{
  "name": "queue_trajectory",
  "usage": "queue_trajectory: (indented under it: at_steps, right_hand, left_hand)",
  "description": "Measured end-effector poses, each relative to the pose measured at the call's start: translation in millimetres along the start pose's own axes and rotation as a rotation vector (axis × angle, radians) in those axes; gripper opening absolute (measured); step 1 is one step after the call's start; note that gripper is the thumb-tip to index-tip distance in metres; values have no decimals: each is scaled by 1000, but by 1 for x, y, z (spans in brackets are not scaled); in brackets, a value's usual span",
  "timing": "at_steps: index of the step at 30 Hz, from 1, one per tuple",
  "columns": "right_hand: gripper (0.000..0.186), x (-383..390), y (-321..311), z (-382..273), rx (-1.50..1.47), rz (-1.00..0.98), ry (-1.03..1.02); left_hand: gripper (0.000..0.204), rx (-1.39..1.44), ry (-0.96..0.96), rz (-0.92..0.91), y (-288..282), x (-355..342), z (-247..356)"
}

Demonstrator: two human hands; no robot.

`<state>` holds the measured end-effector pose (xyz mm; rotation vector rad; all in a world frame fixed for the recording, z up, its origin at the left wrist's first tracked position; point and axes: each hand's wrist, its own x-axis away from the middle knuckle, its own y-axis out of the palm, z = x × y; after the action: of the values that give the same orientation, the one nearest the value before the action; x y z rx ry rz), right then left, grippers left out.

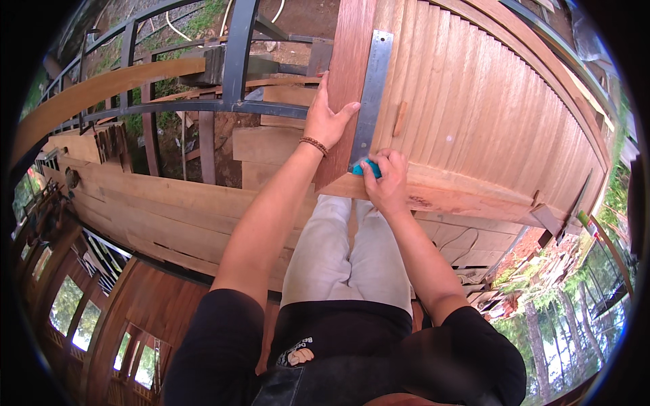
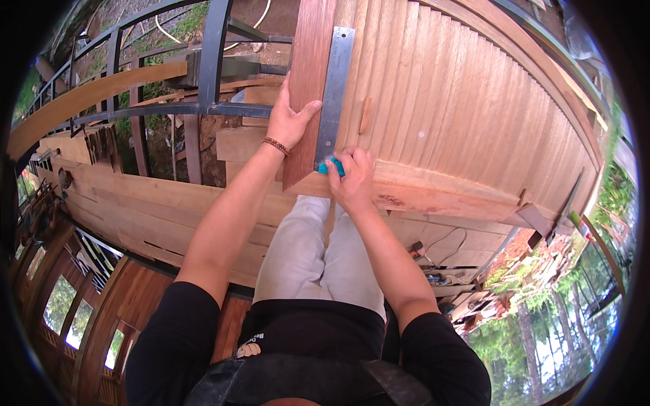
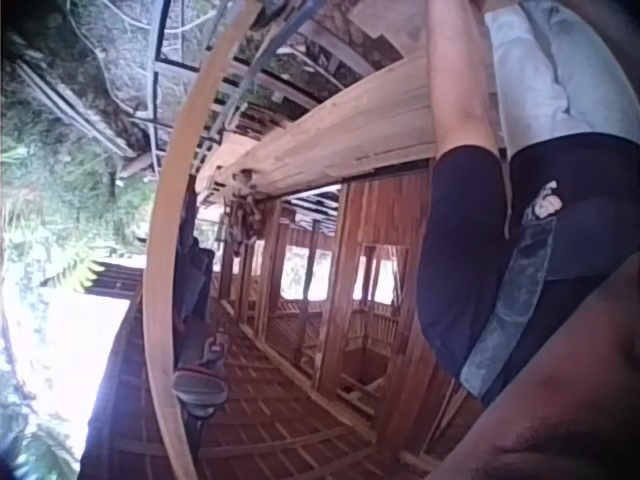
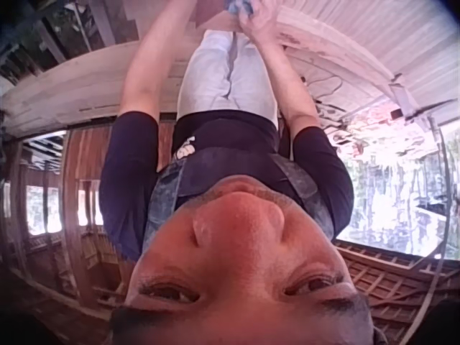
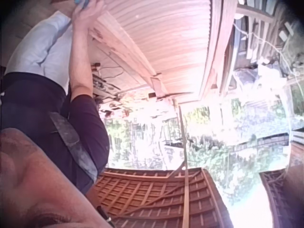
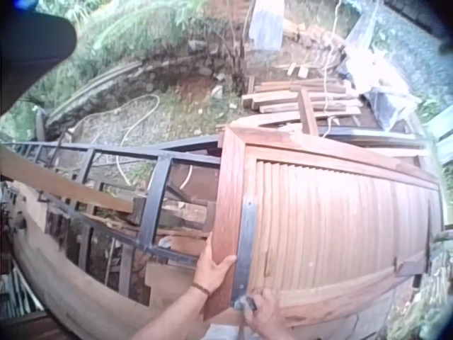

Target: The person uses an angle grinder to cut a wooden plank on a curved wooden structure, then switches to a hand saw to finish the cut. They measure and mark the wood with a ruler and pencil before continuing to cut.

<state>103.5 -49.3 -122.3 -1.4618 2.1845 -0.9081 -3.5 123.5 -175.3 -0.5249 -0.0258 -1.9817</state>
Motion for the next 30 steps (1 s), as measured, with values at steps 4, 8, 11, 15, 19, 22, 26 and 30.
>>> queue_trajectory:
  at_steps: [4,8,11,15,19,22,26,30]
  right_hand:
    - [22,-1,0,1,10,7,-18]
    - [23,1,0,1,9,8,-21]
    - [24,1,-1,1,9,7,-33]
    - [25,-1,-3,0,17,1,-29]
    - [25,-1,-2,0,15,6,-43]
    - [25,0,-2,0,15,5,-50]
    - [26,2,-1,5,19,-3,-45]
    - [26,0,0,3,-1,16,-65]
  left_hand:
    - [102,-11,19,-18,-2,-1,-1]
    - [106,-147,127,23,-1,2,5]
    - [108,-117,98,-35,-4,1,10]
    - [107,-50,40,-63,-5,0,16]
    - [105,-76,57,-76,-6,-1,16]
    - [106,-88,78,-67,-7,-1,16]
    - [105,-25,0,-125,-8,0,27]
    - [105,-83,32,-112,-10,0,26]
